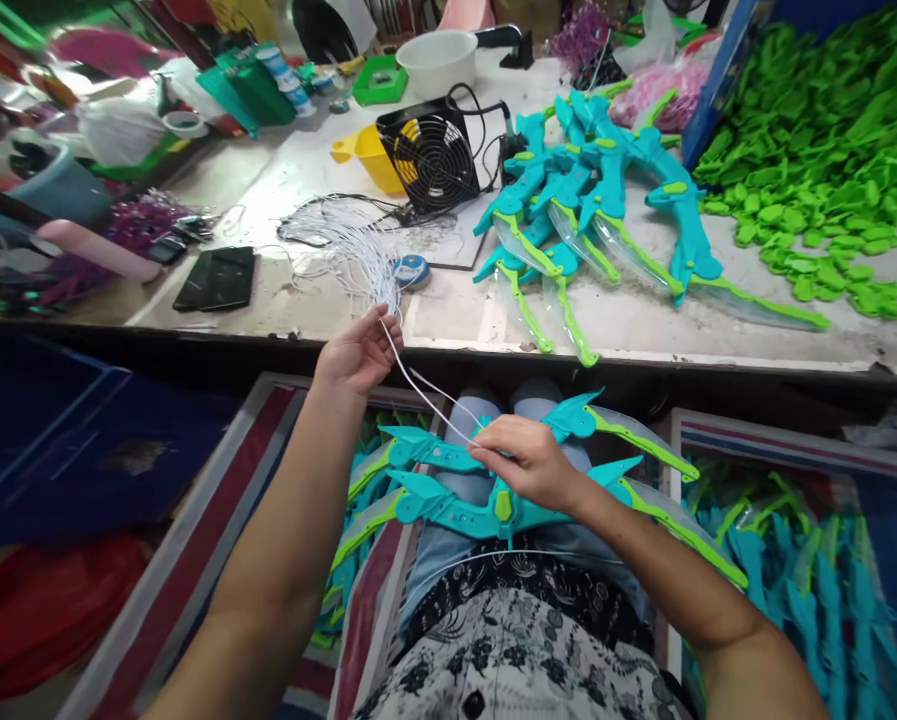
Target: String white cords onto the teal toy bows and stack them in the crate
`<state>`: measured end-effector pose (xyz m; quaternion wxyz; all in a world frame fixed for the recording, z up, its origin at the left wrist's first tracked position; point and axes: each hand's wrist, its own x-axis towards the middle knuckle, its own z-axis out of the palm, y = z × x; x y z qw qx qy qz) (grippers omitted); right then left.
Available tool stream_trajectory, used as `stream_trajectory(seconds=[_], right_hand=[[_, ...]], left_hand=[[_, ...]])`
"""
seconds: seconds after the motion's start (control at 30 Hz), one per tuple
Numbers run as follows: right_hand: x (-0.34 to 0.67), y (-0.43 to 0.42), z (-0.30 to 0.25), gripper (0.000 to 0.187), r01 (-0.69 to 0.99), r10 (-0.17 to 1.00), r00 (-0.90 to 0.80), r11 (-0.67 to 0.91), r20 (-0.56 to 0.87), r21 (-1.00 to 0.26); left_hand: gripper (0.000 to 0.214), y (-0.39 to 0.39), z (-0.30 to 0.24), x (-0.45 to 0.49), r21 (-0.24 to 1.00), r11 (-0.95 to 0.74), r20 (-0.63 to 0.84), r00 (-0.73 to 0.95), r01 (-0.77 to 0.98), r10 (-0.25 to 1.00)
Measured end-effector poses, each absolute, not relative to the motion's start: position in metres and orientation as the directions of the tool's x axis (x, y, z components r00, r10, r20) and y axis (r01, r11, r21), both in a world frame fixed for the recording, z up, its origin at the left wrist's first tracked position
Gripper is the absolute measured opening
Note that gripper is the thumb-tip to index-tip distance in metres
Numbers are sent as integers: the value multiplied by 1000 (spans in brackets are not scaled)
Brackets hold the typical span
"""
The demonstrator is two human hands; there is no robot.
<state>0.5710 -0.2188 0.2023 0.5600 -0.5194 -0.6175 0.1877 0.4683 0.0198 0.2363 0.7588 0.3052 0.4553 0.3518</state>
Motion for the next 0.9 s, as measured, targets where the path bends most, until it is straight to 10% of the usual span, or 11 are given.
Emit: stream_trajectory(seconds=[0.33,0.9], right_hand=[[649,-364,221,39,-79,783,534,-330,-319,-941],[686,-442,154,37,-117,464,813,-461,-351,-880]], left_hand=[[29,0,268,519,893,424,-350,362,-149,864],[9,-88,300,715,987,113,-159,796,114,584]])
